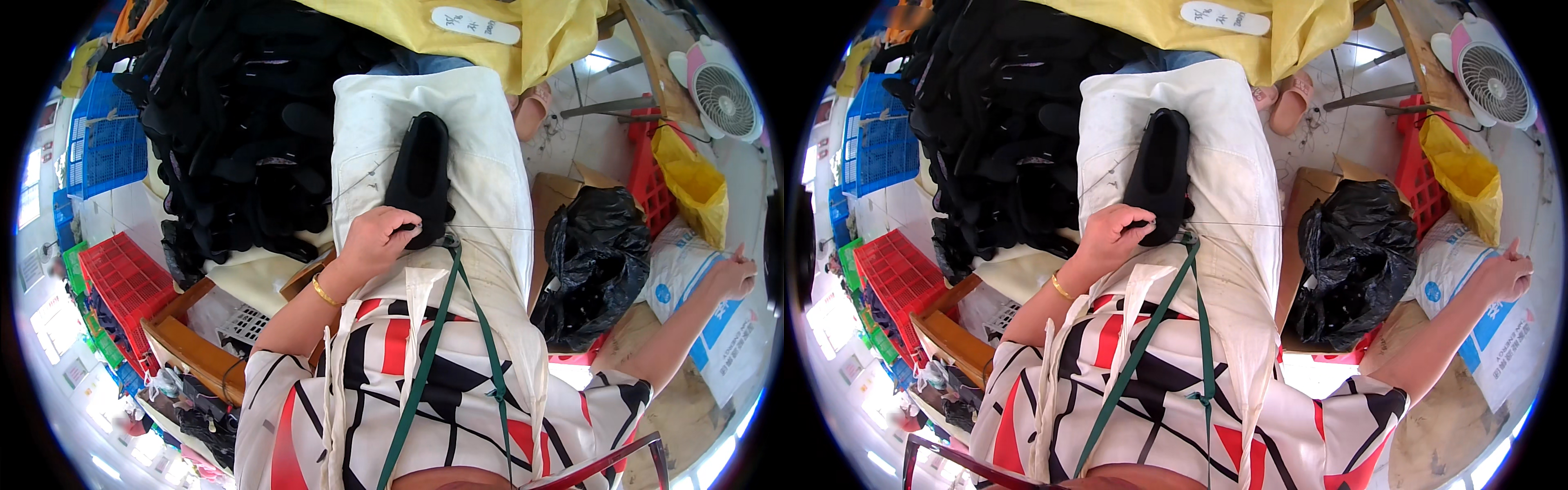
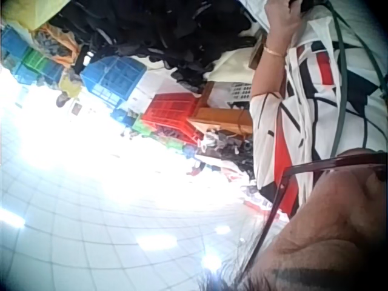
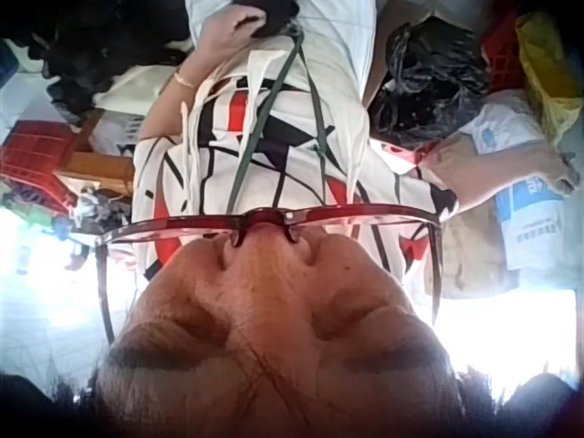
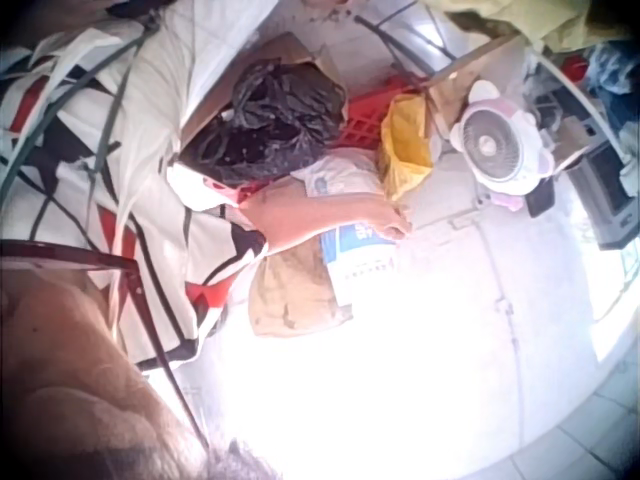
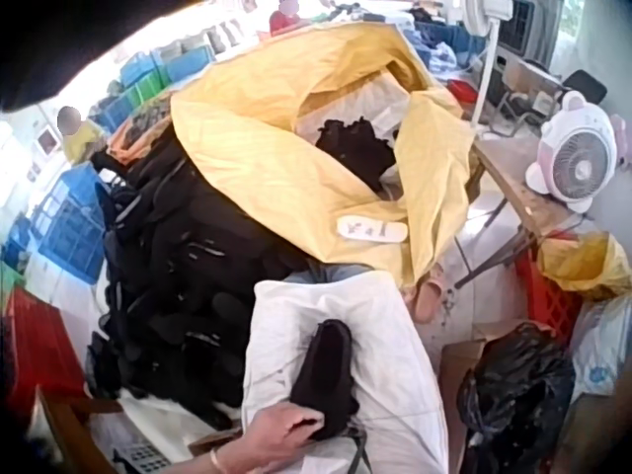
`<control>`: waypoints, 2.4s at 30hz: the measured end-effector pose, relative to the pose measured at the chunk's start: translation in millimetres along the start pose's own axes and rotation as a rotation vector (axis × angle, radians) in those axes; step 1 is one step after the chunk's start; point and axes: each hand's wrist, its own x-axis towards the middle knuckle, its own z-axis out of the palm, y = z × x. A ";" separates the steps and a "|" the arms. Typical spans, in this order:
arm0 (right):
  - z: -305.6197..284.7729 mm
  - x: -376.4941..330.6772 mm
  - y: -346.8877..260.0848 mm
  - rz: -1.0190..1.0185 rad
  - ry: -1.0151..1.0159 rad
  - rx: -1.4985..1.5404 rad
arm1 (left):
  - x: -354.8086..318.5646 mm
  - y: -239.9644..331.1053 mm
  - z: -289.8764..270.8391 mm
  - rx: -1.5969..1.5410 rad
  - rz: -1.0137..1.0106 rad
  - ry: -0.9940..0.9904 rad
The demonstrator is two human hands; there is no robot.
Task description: The person sits on the floor in a workshop and hand-sews a black shoe using a needle and thread. They repeatedly insert the needle into the shoe's sole and pull the thread through to stitch the material, occasionally adjusting the shoe's position on their lap.
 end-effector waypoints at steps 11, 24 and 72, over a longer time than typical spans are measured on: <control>93.1 -231.1 -14.5 0.503 -0.835 -0.146 | -7.8 -2.9 8.1 0.057 0.011 0.065; 124.3 -434.4 -110.3 0.240 -1.962 -0.019 | -15.7 -9.3 5.8 0.161 0.232 0.100; 177.6 -447.3 -131.4 -0.108 -2.155 -0.078 | -15.5 -1.2 11.7 0.465 0.368 0.101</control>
